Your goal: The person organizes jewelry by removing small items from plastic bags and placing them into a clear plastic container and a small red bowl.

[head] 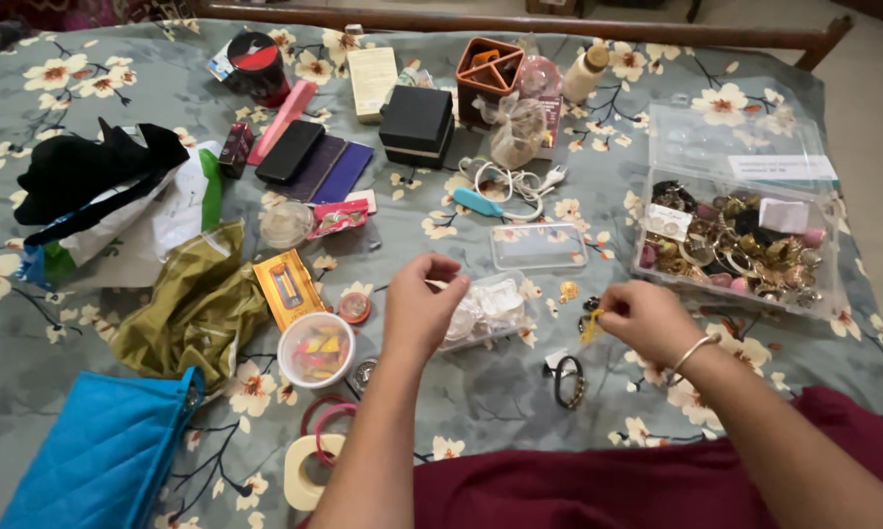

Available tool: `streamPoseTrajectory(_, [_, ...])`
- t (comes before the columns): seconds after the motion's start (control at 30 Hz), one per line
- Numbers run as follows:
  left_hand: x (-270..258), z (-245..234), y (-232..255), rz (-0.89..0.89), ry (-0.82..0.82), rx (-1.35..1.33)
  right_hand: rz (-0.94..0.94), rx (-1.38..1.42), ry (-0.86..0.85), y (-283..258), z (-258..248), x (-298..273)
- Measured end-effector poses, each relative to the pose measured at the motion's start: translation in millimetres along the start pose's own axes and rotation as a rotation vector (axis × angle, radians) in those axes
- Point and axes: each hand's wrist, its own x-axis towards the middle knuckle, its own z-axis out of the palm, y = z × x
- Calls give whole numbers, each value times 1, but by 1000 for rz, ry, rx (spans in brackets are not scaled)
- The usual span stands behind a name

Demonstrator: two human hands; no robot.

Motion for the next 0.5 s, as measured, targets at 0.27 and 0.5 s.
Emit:
streamPoseTrajectory(0.27, [-11,24,15,-28,-441,-554,-290,706,-85,-113,-36,-16])
streamPoseTrajectory(0.5, [-8,16,0,-281,-569,-814,-346,1056,-30,-147,-17,4])
